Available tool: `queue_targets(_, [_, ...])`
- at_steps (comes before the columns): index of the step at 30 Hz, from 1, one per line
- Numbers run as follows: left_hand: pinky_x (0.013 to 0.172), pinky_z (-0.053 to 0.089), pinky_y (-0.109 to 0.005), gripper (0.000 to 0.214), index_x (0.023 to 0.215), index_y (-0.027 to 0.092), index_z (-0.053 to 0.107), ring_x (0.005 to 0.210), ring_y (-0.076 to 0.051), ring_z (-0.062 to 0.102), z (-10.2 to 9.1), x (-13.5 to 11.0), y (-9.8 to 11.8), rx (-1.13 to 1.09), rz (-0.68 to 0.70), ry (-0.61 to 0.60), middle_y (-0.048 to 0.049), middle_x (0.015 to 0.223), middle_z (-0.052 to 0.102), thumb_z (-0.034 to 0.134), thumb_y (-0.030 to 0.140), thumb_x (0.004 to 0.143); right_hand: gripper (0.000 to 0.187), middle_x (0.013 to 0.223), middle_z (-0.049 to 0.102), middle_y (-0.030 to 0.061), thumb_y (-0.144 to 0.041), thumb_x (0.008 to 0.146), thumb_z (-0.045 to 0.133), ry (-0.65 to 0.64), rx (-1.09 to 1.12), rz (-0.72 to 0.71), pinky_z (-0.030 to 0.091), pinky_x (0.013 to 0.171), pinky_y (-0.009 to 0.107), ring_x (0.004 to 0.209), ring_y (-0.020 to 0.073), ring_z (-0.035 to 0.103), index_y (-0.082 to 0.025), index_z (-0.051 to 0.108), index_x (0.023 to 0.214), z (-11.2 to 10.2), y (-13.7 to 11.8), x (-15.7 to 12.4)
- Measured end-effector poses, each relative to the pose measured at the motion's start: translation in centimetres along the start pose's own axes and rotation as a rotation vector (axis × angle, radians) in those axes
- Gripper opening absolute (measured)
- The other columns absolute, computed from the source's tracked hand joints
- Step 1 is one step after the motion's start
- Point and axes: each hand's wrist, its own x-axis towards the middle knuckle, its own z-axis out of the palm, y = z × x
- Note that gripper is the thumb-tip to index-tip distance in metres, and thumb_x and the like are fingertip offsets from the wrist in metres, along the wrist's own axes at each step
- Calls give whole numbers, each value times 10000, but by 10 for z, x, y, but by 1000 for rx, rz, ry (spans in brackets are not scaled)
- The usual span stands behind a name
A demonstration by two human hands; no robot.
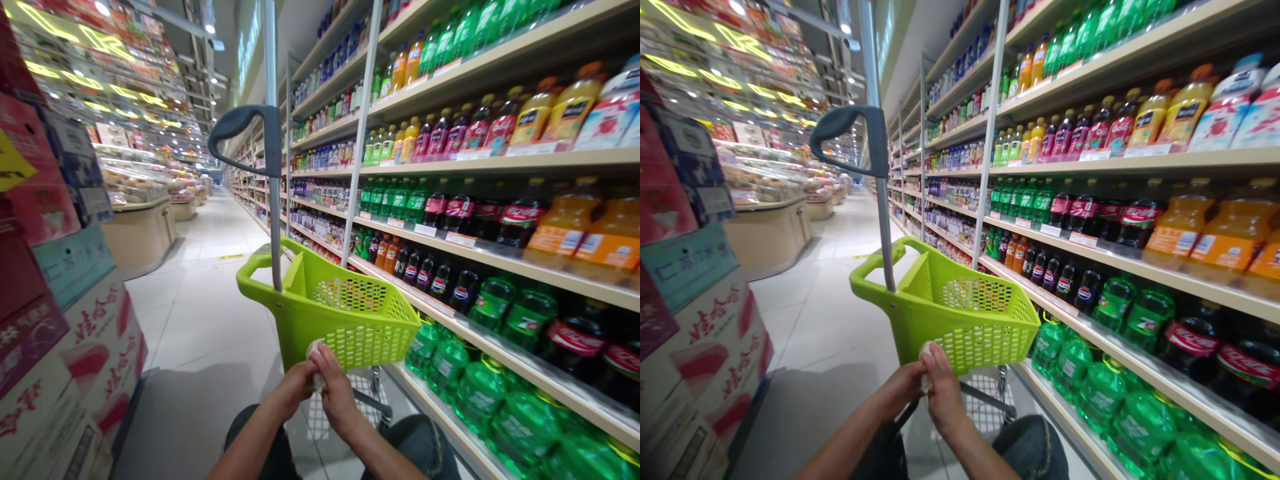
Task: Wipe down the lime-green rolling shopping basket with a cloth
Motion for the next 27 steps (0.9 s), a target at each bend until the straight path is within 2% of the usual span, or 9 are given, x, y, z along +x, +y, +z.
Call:
queue_targets(2, [602, 411, -261, 336, 825, 164, 602, 683, -153, 582, -3, 0, 11, 42, 79, 31, -18, 729, 637, 550, 418, 611, 626, 1335, 413, 47, -6, 695, 382, 12, -22, -63, 379, 987, 419, 1255, 199, 335, -264, 420, 1263, -6, 8, 24])
queue_targets(6, [706, 443, -299, 249, 808, 173, 595, 770, -173, 602, -12, 8, 39, 271, 377, 306, -31, 798, 657, 490, 318, 635, 448, 1343, 398, 82, -73, 808, 398, 116, -142, -145, 319, 1016, 453, 1303, 212, 215, -216, 475, 1225, -18, 9, 84])
queue_targets(8, [781, 434, -314, 205, 790, 184, 592, 823, -177, 593, -17, 11, 44, 354, 453, 396, -25, 827, 658, 483, 266, 636, 386, 1312, 438, 97, -98, 836, 404, 105, -195, -212, 312, 1016, 471, 1303, 215, 212, -188, 502, 1199, -13, 8, 93])
queue_targets(11, [819, 434, -344, 198, 802, 184, 586, 819, -177, 591, -25, 13, 37, 496, 526, 479, -28, 829, 651, 457, 201, 654, 329, 1233, 522, 102, -124, 851, 416, 5, -238, -299, 381, 977, 449, 1267, 209, 306, -176, 540, 1152, 5, 13, 68])
queue_targets(14, [841, 441, -366, 268, 872, 174, 582, 886, -189, 582, -29, 12, 25, 795, 714, 577, -56, 908, 640, 414, 136, 667, 307, 1167, 575, 93, -136, 850, 427, -82, -277, -328, 469, 896, 400, 1197, 207, 419, -188, 562, 1120, 12, 25, 36])
queue_targets(17, [920, 400, -376, 333, 953, 157, 582, 1032, -205, 526, -21, 10, 28, 1102, 947, 566, -89, 1061, 601, 396, 108, 681, 325, 1224, 531, 89, -133, 850, 423, -49, -314, -272, 441, 925, 413, 1225, 213, 380, -201, 545, 1144, -8, 34, 36])
queue_targets(19, [966, 360, -380, 374, 1008, 149, 572, 1097, -211, 484, -9, 11, 39, 1254, 1021, 535, -98, 1148, 564, 400, 95, 681, 346, 1285, 472, 93, -123, 849, 420, 20, -342, -200, 382, 976, 444, 1268, 222, 305, -196, 523, 1171, -27, 42, 47])
queue_targets(22, [1027, 271, -414, 432, 1093, 149, 537, 1207, -218, 388, 9, 15, 55, 1427, 1011, 534, -97, 1273, 483, 401, 84, 688, 361, 1291, 462, 104, -108, 842, 426, 24, -400, -173, 374, 977, 451, 1271, 234, 297, -169, 508, 1189, -42, 59, 41])
queue_targets(27, [1048, 162, -515, 483, 1210, 142, 456, 1300, -234, 240, 21, 29, 58, 1665, 891, 460, -93, 1380, 353, 385, 145, 732, 372, 1187, 558, 107, -64, 818, 430, -83, -451, -217, 455, 899, 375, 1199, 216, 415, -169, 536, 1159, -39, 84, -3])
